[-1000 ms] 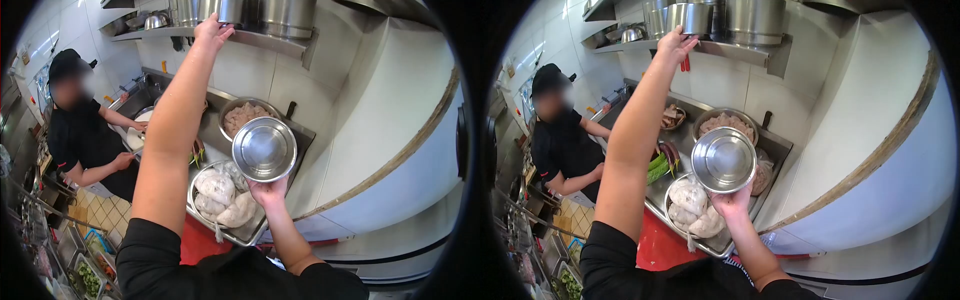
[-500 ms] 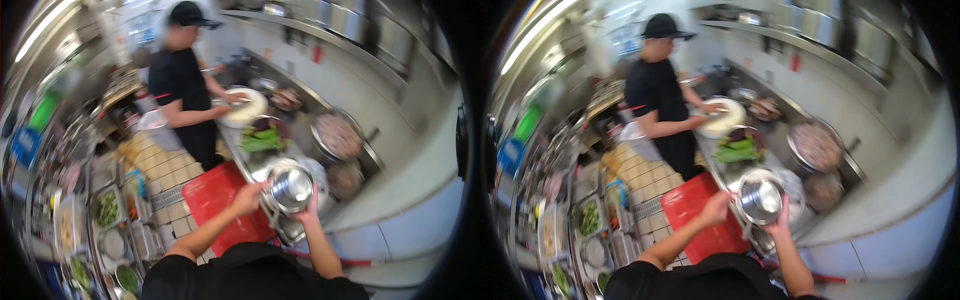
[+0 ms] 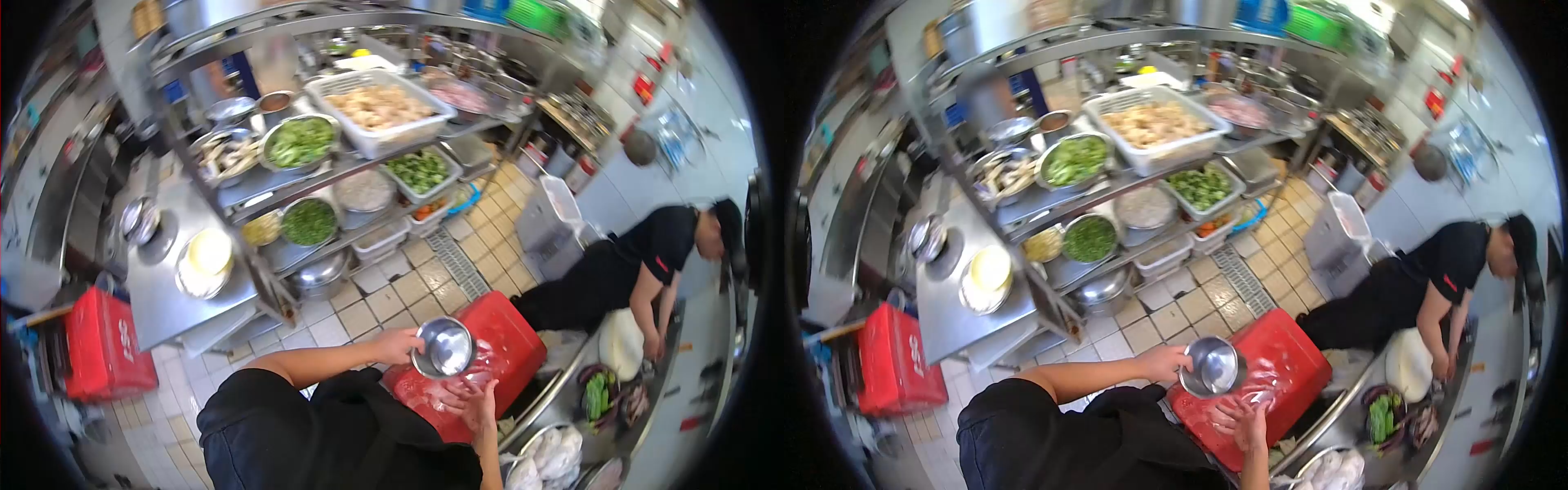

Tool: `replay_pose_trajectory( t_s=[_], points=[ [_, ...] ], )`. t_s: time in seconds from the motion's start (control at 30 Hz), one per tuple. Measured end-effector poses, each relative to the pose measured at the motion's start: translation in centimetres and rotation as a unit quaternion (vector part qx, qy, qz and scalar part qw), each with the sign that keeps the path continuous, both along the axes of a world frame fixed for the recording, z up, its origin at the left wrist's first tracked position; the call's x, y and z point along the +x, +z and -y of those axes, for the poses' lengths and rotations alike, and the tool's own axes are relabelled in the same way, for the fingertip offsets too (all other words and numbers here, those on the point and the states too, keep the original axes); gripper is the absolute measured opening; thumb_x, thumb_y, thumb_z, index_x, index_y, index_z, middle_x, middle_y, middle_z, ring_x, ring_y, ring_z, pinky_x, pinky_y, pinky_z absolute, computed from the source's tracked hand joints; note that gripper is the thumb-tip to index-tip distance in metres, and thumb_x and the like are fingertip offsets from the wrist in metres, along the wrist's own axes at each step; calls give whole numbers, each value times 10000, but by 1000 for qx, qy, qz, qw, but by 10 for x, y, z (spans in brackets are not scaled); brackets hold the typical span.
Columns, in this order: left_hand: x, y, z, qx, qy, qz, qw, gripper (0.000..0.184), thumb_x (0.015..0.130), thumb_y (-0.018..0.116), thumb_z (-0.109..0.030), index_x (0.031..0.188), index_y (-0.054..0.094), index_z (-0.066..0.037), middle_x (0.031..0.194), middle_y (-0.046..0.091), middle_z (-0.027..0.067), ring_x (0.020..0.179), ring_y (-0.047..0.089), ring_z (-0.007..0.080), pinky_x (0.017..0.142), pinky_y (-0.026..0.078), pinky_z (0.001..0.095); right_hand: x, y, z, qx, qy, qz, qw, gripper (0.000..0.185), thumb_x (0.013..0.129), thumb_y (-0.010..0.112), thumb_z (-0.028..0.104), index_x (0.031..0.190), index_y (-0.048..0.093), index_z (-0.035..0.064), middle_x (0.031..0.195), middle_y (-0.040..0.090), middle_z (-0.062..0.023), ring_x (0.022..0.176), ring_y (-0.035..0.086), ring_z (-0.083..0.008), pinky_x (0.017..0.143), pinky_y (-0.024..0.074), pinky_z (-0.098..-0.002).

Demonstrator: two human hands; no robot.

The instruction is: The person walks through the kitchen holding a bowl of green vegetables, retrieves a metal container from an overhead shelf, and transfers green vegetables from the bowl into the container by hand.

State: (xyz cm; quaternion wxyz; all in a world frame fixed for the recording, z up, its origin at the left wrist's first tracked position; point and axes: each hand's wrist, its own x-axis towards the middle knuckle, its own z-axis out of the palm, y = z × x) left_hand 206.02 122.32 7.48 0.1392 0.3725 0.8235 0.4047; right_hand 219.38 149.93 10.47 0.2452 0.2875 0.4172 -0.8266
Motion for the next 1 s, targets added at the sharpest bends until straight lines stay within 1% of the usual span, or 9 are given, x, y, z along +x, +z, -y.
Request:
replay_pose_trajectory(
  t_s=[0.2,0.27,0.37,0.43,0.5,0.73,0.83,0.9,1.0],
  points=[
    [83,-142,197,-122,315,69,939,479,656,730,-526,880,620,-116,937,609,107,926,593,288,777,477,385,-13,-72,-22,232,211,-37,949,934,817,179,774,1101,542,-39,464,468,-26,293,332,-117,301,288,-241],
    [160,-157,260,-220,455,280,816,675,633,662,-687,943,651,-88,1030,642,143,955,603,317,787,479,411,-16,-113,-33,320,256,-64,910,911,814,196,780,1007,584,-22,438,407,-5,314,294,-99,312,253,-238],
    [315,-157,335,-195,709,333,590,813,630,675,-673,1117,615,-24,1098,618,213,1042,592,324,868,473,401,-32,-189,-50,290,132,-4,948,918,798,211,798,1042,587,-3,431,411,-2,313,301,-100,302,240,-246],
    [425,-194,395,-194,771,369,482,750,679,681,-599,1134,600,-8,1128,603,220,1063,579,341,896,463,402,-15,-235,-55,160,15,29,987,1015,702,235,883,1093,560,5,649,575,-56,523,471,-111,477,359,-222],
    [501,-128,398,-174,848,334,372,723,721,660,-565,1145,582,16,1116,601,241,1058,579,353,899,460,404,31,-260,-14,126,-45,66,989,1130,600,195,950,1209,532,60,1117,572,-82,944,504,-179,783,417,-313],
    [668,-201,417,6,962,250,112,693,809,585,-547,1131,561,66,1042,618,251,970,596,370,844,459,419,78,-241,123,474,394,-42,786,902,739,271,798,1098,579,29,1016,603,-79,886,532,-197,782,426,-329],
    [673,-200,408,309,903,291,-69,707,831,542,-592,1215,494,0,1045,590,128,824,558,337,581,447,511,59,-228,184,550,477,-151,669,815,799,303,732,1051,599,16,972,616,-79,861,544,-204,781,430,-336],
    [687,-224,419,306,898,285,-136,673,799,575,-606,1115,551,-13,769,561,107,559,487,254,428,375,391,42,-220,233,569,481,-200,636,761,838,325,688,1019,613,7,943,625,-78,845,552,-209,780,432,-341],
    [730,-250,449,317,901,284,-86,618,790,612,-577,1030,536,-13,694,452,46,493,384,158,390,284,316,25,-211,322,553,403,-260,681,691,898,357,623,972,633,-6,900,639,-77,820,564,-217,780,436,-347]
  ],
)
